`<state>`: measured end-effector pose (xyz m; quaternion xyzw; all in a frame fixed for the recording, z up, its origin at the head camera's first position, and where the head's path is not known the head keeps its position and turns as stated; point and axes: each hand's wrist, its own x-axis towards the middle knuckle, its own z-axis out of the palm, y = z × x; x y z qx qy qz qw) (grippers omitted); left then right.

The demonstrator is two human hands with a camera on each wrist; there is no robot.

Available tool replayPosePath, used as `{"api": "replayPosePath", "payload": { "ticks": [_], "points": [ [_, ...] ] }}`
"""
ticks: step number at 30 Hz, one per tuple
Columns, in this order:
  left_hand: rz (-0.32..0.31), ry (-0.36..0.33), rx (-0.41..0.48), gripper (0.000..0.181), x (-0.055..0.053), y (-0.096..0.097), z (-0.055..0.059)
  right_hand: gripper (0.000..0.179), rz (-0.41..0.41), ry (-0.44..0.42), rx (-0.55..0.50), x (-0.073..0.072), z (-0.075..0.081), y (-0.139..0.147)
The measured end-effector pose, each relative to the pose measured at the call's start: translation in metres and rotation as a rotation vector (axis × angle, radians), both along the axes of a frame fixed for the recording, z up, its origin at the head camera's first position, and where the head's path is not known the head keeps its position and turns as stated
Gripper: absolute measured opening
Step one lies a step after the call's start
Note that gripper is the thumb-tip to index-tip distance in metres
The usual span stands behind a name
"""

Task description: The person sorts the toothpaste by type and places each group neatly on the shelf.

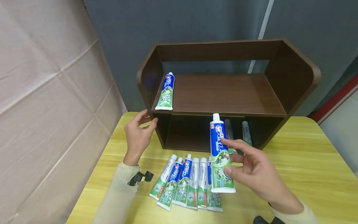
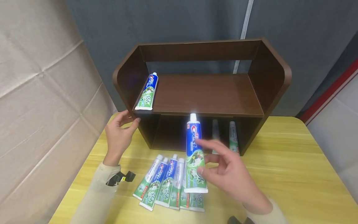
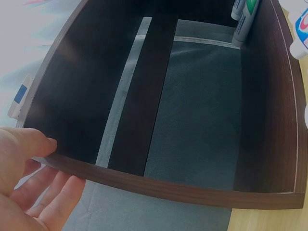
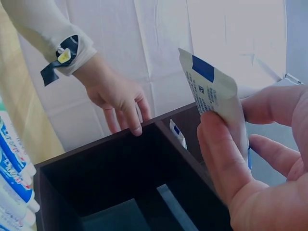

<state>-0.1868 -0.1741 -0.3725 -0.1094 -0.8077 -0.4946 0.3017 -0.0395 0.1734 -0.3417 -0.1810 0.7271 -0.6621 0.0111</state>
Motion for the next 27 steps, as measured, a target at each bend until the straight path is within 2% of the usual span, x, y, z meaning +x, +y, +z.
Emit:
{"api": "replayPosePath", "payload": {
  "ticks": [5, 13, 21, 27],
  "points": [
    [0.003, 0.001, -0.01, 0.039, 0.001, 0.0, 0.0, 0.064, 0.016, 0.01, 0.001, -0.006, 0.009, -0.004],
    [0.003, -0.002, -0.005, 0.038, 0.001, 0.0, 0.0, 0.064, 0.069, 0.054, -0.059, -0.018, 0.018, -0.009],
    [-0.006, 0.001, 0.008, 0.038, 0.0, 0.0, -0.001, 0.063, 0.078, 0.065, -0.035, -0.027, 0.032, -0.015],
    [0.003, 0.002, -0.001, 0.038, 0.0, 0.001, -0.001, 0.061, 0.122, 0.06, -0.053, -0.041, 0.042, -0.02]
  ]
}}
